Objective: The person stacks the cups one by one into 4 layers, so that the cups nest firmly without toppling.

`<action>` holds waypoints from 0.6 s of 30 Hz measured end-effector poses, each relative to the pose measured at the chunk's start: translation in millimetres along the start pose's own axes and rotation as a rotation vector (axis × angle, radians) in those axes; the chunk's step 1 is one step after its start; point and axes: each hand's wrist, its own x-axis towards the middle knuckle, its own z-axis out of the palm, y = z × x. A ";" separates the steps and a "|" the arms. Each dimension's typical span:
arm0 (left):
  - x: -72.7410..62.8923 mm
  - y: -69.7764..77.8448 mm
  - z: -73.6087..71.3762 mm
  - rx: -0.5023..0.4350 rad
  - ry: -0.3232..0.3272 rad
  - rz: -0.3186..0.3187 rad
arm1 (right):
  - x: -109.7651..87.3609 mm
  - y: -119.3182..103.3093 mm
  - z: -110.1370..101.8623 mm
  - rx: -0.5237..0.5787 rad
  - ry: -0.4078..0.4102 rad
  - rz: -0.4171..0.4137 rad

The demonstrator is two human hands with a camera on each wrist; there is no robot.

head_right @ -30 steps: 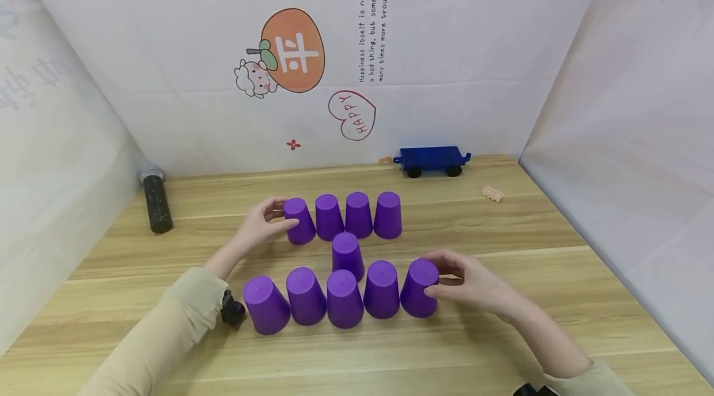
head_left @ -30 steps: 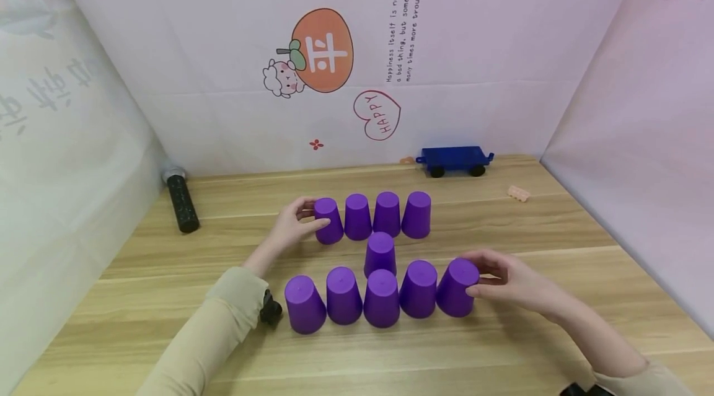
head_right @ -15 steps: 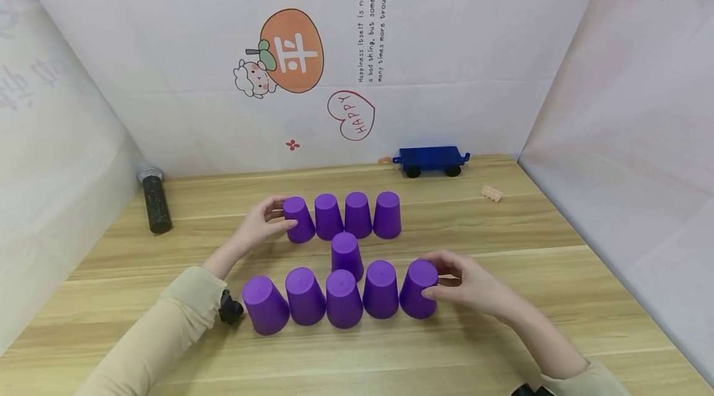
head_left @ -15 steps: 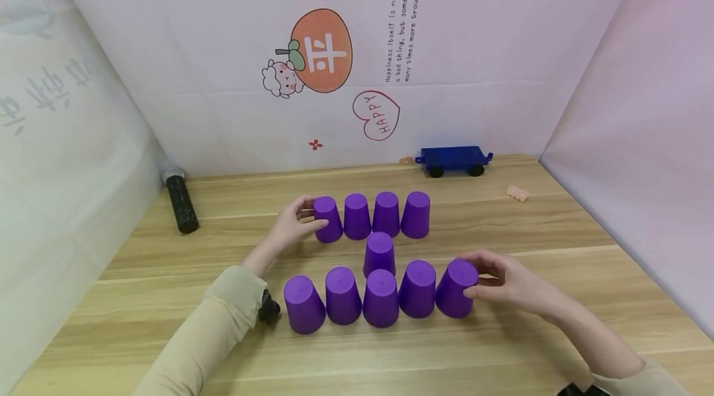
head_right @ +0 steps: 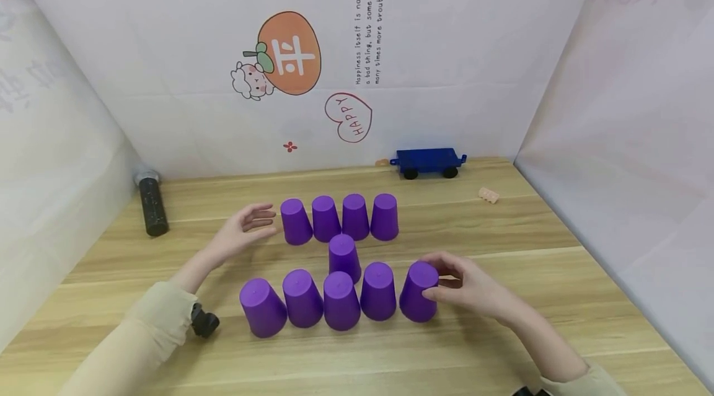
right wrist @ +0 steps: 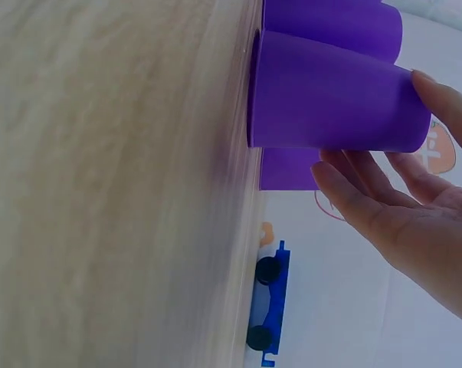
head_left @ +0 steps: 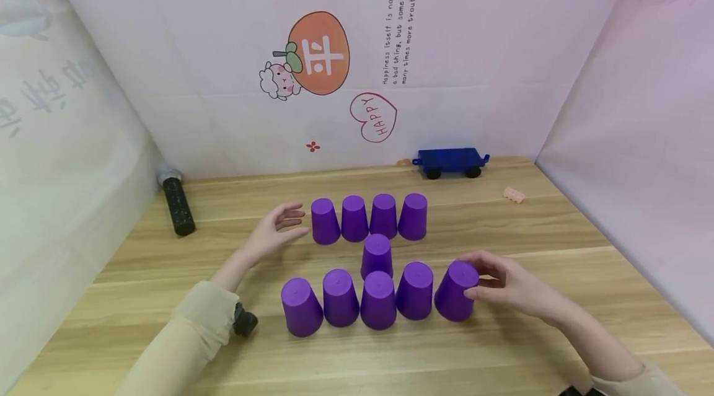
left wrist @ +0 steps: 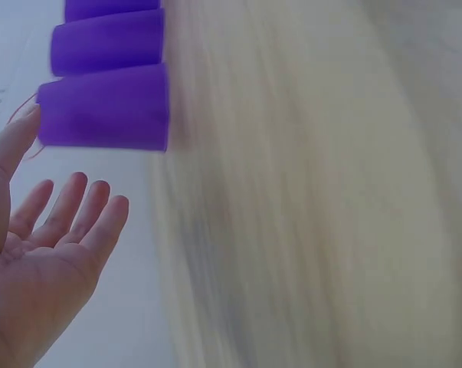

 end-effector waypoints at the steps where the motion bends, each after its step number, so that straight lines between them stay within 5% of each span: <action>1: -4.0 0.6 -3.5 -0.002 0.007 0.001 | -0.7 0.4 -0.7 -0.001 0.010 0.000; 11: -46.0 20.4 -28.0 -0.047 0.091 -0.029 | -5.6 -5.3 -7.5 0.015 0.139 0.057; 18: -80.4 37.4 -28.0 -0.053 0.115 0.020 | 0.5 -12.8 -16.6 0.014 0.303 0.032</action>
